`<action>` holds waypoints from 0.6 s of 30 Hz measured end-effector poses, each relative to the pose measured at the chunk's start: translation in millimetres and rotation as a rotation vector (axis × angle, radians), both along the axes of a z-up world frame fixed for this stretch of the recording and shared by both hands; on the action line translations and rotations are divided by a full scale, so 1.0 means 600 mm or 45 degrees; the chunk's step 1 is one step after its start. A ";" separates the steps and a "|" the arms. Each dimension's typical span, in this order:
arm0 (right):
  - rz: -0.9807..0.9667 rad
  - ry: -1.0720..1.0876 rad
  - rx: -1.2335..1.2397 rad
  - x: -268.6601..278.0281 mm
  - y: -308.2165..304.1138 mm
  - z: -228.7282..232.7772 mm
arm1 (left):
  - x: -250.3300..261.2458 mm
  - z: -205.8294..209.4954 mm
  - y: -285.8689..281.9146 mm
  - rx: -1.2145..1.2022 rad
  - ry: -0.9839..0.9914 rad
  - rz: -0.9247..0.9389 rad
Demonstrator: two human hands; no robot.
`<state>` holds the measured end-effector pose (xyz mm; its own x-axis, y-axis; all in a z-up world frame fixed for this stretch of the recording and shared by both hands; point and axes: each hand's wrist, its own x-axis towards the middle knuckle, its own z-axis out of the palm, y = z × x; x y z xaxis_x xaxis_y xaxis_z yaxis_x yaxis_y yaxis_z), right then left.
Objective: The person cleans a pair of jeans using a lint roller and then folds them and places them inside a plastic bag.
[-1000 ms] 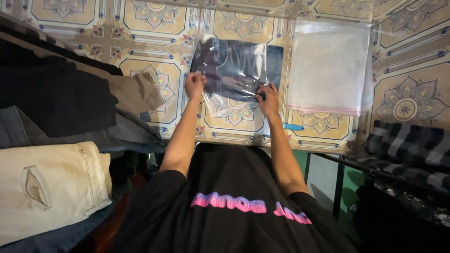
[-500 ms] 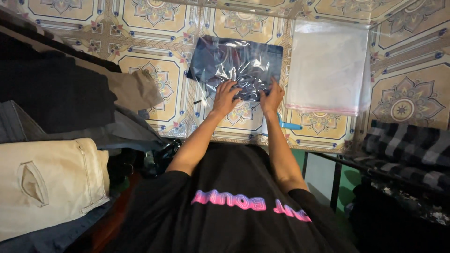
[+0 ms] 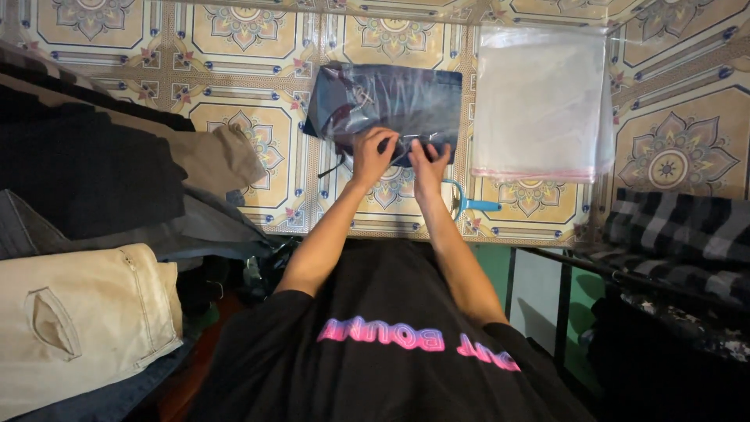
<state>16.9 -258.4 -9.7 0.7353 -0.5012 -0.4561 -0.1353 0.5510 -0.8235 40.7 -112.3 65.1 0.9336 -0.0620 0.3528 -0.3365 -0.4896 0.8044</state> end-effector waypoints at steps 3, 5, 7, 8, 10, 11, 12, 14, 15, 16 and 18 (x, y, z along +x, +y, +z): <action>0.225 -0.025 0.112 0.001 0.001 0.031 | -0.008 0.007 -0.003 0.065 0.052 -0.049; 0.265 -0.086 0.151 -0.002 -0.004 0.046 | -0.019 0.035 -0.004 0.086 0.065 -0.064; 0.310 -0.146 0.187 0.002 -0.008 0.053 | -0.024 0.046 -0.008 0.104 0.078 -0.073; 0.295 -0.119 0.146 0.001 -0.011 0.052 | -0.029 0.043 -0.011 0.063 0.022 -0.081; 0.283 -0.088 0.106 0.001 -0.011 0.052 | -0.036 0.041 -0.017 0.022 -0.030 -0.086; 0.277 -0.059 0.039 0.001 -0.008 0.054 | -0.038 0.042 -0.020 -0.033 -0.007 -0.082; 0.271 -0.032 -0.028 0.003 -0.006 0.055 | -0.039 0.044 -0.024 -0.088 0.013 -0.078; 0.242 -0.039 -0.008 0.003 0.000 0.063 | -0.033 0.032 -0.025 -0.172 0.088 -0.078; 0.210 -0.047 0.014 0.003 0.003 0.067 | -0.030 0.026 -0.025 -0.255 0.162 -0.081; 0.208 -0.046 0.013 0.001 0.002 0.068 | -0.027 0.025 -0.022 -0.256 0.163 -0.082; 0.218 -0.083 -0.009 -0.005 0.002 0.069 | -0.022 0.024 -0.013 -0.237 0.238 -0.088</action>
<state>14.0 -257.2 31.7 0.8380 -0.3694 -0.4017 -0.1726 0.5190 -0.8372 27.6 -120.4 79.7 0.9795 -0.0781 0.1857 -0.2009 -0.3082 0.9299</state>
